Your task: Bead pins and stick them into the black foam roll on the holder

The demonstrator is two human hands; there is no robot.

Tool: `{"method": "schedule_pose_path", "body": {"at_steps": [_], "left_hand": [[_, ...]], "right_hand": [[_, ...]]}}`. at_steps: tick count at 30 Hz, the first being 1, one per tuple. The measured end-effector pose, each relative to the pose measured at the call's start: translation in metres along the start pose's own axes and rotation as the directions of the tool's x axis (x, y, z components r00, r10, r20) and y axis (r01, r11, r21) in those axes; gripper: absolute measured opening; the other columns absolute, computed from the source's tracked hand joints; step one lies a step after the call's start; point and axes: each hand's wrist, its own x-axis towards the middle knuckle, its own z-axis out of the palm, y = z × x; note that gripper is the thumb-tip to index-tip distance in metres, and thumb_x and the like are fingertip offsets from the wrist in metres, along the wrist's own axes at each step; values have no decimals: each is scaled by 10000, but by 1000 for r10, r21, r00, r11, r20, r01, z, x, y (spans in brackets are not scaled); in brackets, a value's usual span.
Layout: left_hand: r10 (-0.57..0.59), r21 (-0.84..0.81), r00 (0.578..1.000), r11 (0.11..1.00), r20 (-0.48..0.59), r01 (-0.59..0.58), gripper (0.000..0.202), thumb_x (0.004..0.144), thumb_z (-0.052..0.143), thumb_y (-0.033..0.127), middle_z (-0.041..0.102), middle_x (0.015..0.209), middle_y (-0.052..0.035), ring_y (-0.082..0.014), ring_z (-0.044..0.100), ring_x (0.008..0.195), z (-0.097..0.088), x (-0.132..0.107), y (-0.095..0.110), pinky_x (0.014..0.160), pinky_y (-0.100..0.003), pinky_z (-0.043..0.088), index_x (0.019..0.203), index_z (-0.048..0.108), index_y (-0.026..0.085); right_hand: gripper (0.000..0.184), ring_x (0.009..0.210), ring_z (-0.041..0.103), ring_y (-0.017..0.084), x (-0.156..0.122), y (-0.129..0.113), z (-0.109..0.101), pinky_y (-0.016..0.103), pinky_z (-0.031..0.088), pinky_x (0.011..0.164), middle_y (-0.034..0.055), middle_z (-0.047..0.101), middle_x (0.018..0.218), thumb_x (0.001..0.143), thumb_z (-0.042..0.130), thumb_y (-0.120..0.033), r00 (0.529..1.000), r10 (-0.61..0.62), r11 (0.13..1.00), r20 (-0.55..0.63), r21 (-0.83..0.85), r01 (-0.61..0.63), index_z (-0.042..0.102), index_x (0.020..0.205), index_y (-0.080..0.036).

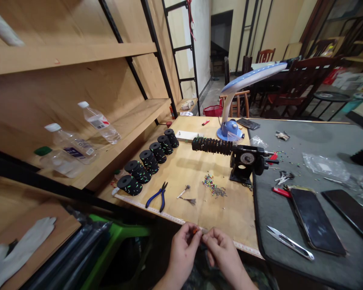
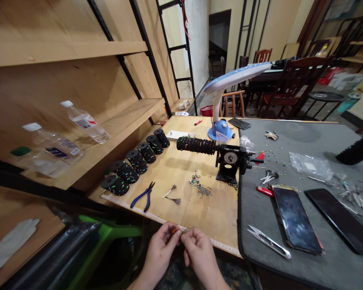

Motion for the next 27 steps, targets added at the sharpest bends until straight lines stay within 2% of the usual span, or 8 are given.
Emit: {"method": "schedule_pose_path", "body": {"at_steps": [5, 11, 16, 22, 27], "left_hand": [[49, 51, 999, 997, -2, -49, 203, 798, 639, 360, 665, 716, -44, -188, 635, 698, 0, -2, -1, 660, -254, 506, 773, 600, 162], [159, 202, 987, 966, 22, -161, 154, 815, 620, 326, 692, 748, -58, -194, 643, 693, -3, -4, 2, 658, -248, 500, 783, 651, 179], [205, 310, 977, 927, 60, -213, 145, 820, 606, 293, 686, 711, -48, -184, 625, 651, -4, -5, 10, 608, -231, 470, 746, 682, 194], [202, 308, 976, 926, 84, -218, 154, 823, 599, 295, 693, 718, -56, -187, 627, 647, -2, -5, 13, 610, -239, 468, 761, 696, 192], [189, 284, 980, 938, 59, -198, 142, 806, 624, 299, 694, 714, -56, -188, 632, 649, -2, -6, 9, 608, -236, 476, 751, 698, 191]], "right_hand": [[495, 269, 256, 48, 1, -1, -1, 188, 143, 358, -116, 400, 280, 689, 583, -688, 999, -30, 1000, -11, 1, 30, 446, 645, -214], [508, 288, 273, 54, 1, -3, -2, 190, 161, 359, -114, 420, 309, 696, 570, -705, 997, -70, 998, -33, -11, 69, 468, 698, -207], [498, 297, 258, 55, 1, -6, -1, 184, 170, 363, -129, 397, 316, 703, 578, -689, 995, -84, 996, -44, -11, 84, 488, 750, -202], [512, 287, 234, 53, 2, -10, 0, 188, 159, 365, -130, 369, 296, 673, 575, -709, 996, -73, 997, -50, -11, 72, 481, 707, -207], [511, 287, 213, 48, 4, -7, 2, 191, 142, 369, -127, 364, 289, 669, 577, -701, 995, -62, 998, -76, 27, 64, 485, 693, -200]]}}
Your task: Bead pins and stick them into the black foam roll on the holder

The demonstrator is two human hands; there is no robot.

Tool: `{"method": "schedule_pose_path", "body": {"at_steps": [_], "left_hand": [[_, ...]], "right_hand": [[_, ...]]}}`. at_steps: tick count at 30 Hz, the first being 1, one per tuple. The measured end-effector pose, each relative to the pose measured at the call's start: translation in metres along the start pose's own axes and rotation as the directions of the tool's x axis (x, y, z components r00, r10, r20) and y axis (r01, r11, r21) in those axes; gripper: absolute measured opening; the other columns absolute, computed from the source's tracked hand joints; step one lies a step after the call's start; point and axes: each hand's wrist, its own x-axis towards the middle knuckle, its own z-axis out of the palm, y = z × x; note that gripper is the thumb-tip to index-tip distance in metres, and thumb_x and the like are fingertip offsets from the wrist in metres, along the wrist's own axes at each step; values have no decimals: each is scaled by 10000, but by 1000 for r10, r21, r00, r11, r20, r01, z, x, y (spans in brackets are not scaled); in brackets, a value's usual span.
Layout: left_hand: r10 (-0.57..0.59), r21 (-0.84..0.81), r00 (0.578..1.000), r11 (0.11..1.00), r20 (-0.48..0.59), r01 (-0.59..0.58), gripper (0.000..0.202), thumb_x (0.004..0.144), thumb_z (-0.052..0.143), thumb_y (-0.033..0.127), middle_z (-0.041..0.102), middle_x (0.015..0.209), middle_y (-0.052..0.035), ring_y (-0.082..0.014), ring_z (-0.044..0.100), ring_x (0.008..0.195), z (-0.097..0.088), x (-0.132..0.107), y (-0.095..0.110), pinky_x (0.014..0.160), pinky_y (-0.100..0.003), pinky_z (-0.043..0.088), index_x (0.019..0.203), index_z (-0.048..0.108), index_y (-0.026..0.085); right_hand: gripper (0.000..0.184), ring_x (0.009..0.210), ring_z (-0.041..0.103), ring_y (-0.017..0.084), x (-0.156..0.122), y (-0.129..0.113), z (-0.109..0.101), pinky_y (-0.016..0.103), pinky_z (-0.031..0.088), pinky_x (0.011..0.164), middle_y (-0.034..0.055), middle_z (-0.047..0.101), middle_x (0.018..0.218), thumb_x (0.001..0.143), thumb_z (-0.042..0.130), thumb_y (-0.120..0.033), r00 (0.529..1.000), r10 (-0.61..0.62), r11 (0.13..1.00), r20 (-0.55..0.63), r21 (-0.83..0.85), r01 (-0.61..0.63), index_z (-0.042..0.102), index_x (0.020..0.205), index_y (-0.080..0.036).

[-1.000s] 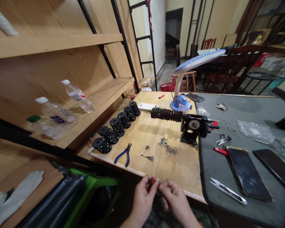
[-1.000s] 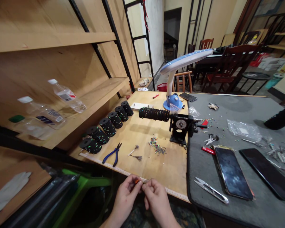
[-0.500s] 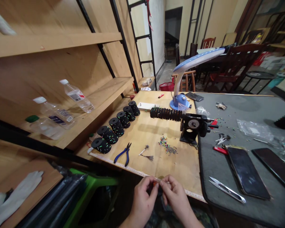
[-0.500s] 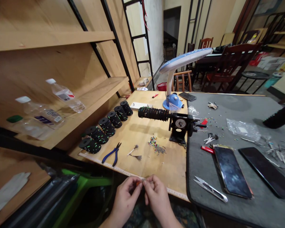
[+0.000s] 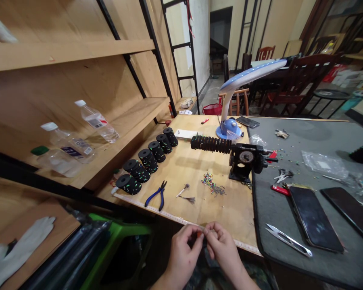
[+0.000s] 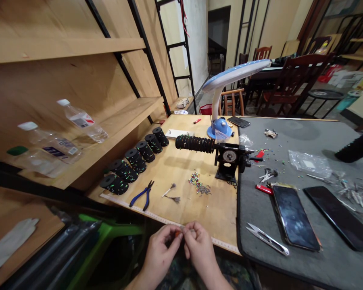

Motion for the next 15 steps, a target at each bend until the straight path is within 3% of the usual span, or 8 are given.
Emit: {"method": "schedule_pose_path", "body": {"at_steps": [8, 15], "left_hand": [[-41, -99, 999, 994, -2, 40, 120, 803, 638, 288, 712, 751, -60, -192, 657, 668, 6, -3, -11, 634, -240, 513, 792, 694, 182], [24, 3, 1000, 1000, 18, -24, 88, 804, 606, 200, 678, 715, -44, -178, 626, 635, 4, -3, -6, 593, -226, 475, 758, 681, 197]], "right_hand": [[452, 282, 170, 34, 4, 9, 2, 190, 109, 368, -144, 313, 286, 685, 610, -633, 999, 1, 994, -33, 112, 3, 466, 664, -205], [433, 282, 147, 25, 6, 15, 0, 191, 78, 360, -154, 284, 305, 688, 633, -602, 999, 20, 978, -42, 207, -11, 474, 670, -200]]}}
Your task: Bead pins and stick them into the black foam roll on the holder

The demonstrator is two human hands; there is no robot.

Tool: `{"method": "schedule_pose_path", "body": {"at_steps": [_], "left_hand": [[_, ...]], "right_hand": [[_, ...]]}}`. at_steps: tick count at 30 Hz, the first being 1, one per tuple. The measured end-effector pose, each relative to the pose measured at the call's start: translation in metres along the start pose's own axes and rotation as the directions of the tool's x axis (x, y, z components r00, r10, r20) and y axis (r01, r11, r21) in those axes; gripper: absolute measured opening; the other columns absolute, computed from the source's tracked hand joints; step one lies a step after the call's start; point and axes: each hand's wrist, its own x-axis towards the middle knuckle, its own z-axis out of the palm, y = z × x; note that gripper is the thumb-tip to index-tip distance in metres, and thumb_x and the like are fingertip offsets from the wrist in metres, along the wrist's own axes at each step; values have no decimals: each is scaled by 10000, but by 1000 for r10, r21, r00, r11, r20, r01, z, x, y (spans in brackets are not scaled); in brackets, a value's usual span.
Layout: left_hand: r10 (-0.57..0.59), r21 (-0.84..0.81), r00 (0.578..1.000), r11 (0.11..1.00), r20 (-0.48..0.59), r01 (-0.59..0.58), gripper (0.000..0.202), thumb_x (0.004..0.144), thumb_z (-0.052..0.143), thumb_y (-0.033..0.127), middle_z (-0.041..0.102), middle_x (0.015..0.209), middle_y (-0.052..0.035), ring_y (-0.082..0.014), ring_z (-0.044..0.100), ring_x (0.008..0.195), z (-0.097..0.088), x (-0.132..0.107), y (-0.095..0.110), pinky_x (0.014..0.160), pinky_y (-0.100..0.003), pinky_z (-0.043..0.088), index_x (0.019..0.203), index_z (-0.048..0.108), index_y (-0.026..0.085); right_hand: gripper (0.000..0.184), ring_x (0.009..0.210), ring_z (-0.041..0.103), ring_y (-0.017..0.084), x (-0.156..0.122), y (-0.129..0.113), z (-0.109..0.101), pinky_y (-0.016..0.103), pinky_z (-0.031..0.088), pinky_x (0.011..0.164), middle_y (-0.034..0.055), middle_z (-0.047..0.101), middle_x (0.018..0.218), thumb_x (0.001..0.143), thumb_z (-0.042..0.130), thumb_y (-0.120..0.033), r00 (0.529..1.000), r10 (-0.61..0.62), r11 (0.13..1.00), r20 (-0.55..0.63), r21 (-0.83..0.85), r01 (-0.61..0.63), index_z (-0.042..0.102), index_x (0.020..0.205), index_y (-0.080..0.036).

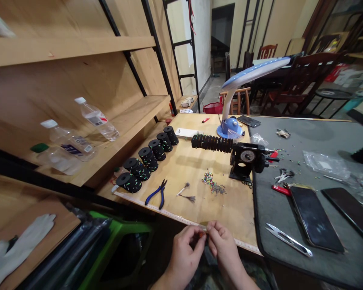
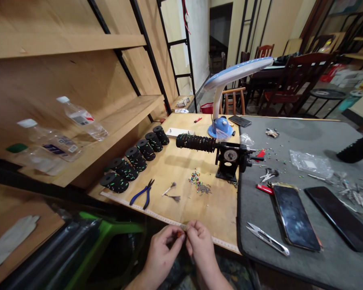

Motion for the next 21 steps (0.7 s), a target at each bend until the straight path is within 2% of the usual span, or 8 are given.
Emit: {"method": "schedule_pose_path", "body": {"at_steps": [6, 17, 21], "left_hand": [[39, 96, 999, 994, 22, -41, 101, 799, 592, 169, 662, 694, -31, -167, 596, 624, -3, 2, 6, 591, -222, 441, 732, 661, 199], [-55, 17, 998, 998, 2, 55, 87, 799, 569, 176, 654, 696, -33, -164, 598, 626, -2, 4, 3, 590, -218, 460, 742, 635, 170], [-69, -50, 997, 996, 33, 71, 107, 807, 576, 195, 678, 722, -42, -166, 616, 660, -2, 7, 6, 620, -218, 475, 759, 664, 160]], "right_hand": [[426, 285, 127, 23, 3, 1, -6, 194, 66, 352, -165, 274, 310, 717, 631, -591, 1000, -10, 999, -12, 41, 11, 480, 709, -192], [485, 259, 191, 28, -5, -6, -6, 172, 92, 323, -155, 320, 308, 731, 570, -672, 997, -63, 992, 47, -110, 68, 458, 740, -201], [489, 253, 205, 28, -5, -4, -6, 157, 107, 298, -162, 303, 338, 741, 545, -690, 995, -80, 983, 60, -158, 89, 433, 742, -214]]}}
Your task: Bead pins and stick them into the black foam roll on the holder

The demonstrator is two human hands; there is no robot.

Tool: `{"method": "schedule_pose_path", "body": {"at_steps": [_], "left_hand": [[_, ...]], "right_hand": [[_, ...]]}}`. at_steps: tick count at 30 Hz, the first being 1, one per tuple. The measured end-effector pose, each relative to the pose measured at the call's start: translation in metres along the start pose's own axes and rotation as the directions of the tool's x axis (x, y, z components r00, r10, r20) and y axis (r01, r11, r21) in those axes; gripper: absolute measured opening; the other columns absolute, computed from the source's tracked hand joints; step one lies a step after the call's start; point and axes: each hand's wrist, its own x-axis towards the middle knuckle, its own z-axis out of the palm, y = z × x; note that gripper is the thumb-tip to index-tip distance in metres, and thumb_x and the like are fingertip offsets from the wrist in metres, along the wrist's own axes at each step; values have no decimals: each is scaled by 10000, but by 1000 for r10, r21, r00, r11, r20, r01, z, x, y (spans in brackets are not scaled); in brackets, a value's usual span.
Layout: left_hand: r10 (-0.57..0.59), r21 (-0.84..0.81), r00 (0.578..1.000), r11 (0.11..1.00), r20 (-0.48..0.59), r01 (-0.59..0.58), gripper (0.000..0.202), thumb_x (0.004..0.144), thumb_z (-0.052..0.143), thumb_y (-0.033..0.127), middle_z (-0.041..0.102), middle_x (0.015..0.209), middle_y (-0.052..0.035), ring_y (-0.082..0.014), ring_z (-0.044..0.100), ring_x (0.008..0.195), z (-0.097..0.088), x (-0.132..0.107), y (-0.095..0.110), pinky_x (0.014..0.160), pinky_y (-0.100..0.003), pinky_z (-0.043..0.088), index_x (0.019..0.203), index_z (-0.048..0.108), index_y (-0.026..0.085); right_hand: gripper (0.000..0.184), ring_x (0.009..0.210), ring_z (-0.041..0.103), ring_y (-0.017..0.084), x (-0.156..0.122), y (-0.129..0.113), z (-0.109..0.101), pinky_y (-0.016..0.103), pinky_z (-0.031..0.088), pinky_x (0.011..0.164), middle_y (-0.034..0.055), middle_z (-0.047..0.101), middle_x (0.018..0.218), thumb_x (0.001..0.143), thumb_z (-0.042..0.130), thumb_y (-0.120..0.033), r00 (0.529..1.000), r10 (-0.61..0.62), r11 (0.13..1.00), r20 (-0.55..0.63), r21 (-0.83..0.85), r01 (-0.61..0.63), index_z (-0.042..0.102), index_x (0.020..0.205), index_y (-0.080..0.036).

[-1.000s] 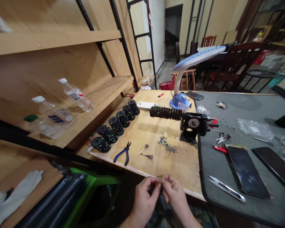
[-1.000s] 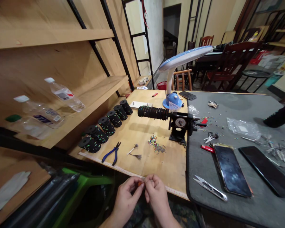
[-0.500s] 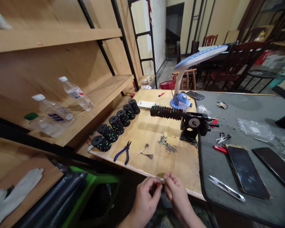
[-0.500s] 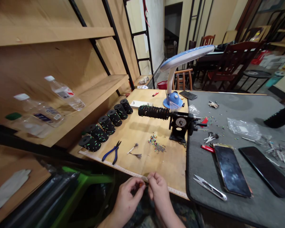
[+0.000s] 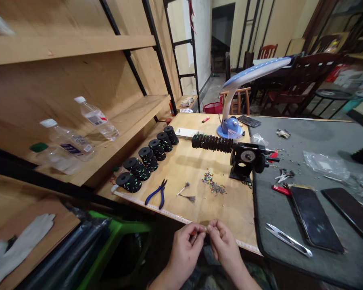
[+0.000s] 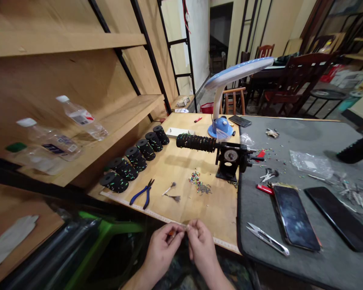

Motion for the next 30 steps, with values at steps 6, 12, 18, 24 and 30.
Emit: {"method": "schedule_pose_path", "body": {"at_steps": [6, 12, 18, 24, 30], "left_hand": [[2, 53, 1000, 999, 22, -3, 96, 781, 622, 211, 655, 679, -20, -133, 558, 591, -9, 4, 7, 570, -202, 430, 761, 700, 159], [-21, 43, 995, 999, 93, 18, 125, 785, 566, 167, 602, 698, 1, -142, 558, 640, -24, 10, 17, 597, -211, 435, 891, 633, 162], [20, 124, 993, 992, 115, -34, 127, 867, 507, 257, 638, 777, -37, -175, 604, 722, -26, 16, 19, 654, -247, 453, 835, 594, 171], [148, 241, 989, 959, 31, -151, 220, 928, 389, 246, 652, 805, -47, -186, 616, 750, -23, 22, 13, 694, -276, 448, 877, 595, 187], [164, 119, 986, 979, 0, -163, 255, 950, 352, 301, 641, 752, -39, -176, 605, 658, -33, 39, 4, 654, -289, 468, 1005, 568, 179]], "right_hand": [[459, 288, 252, 37, -3, -8, -8, 153, 182, 305, -146, 330, 415, 791, 499, -666, 997, -33, 991, 72, -128, 42, 460, 827, -209], [287, 331, 290, 57, -1, -18, -15, 185, 215, 352, -117, 362, 452, 808, 578, -478, 972, -1, 960, 236, -271, 67, 550, 835, -193], [153, 352, 286, 66, -2, -21, -12, 192, 210, 385, -120, 334, 432, 837, 516, -289, 974, -24, 893, 225, -432, 122, 484, 711, -209], [153, 393, 282, 78, -7, -20, -16, 203, 221, 422, -121, 314, 463, 862, 448, -244, 967, -115, 871, 226, -445, 207, 401, 717, -229], [195, 485, 278, 93, -10, -30, -24, 220, 234, 477, -101, 287, 538, 834, 505, -314, 963, -192, 855, 187, -451, 258, 412, 689, -222]]}}
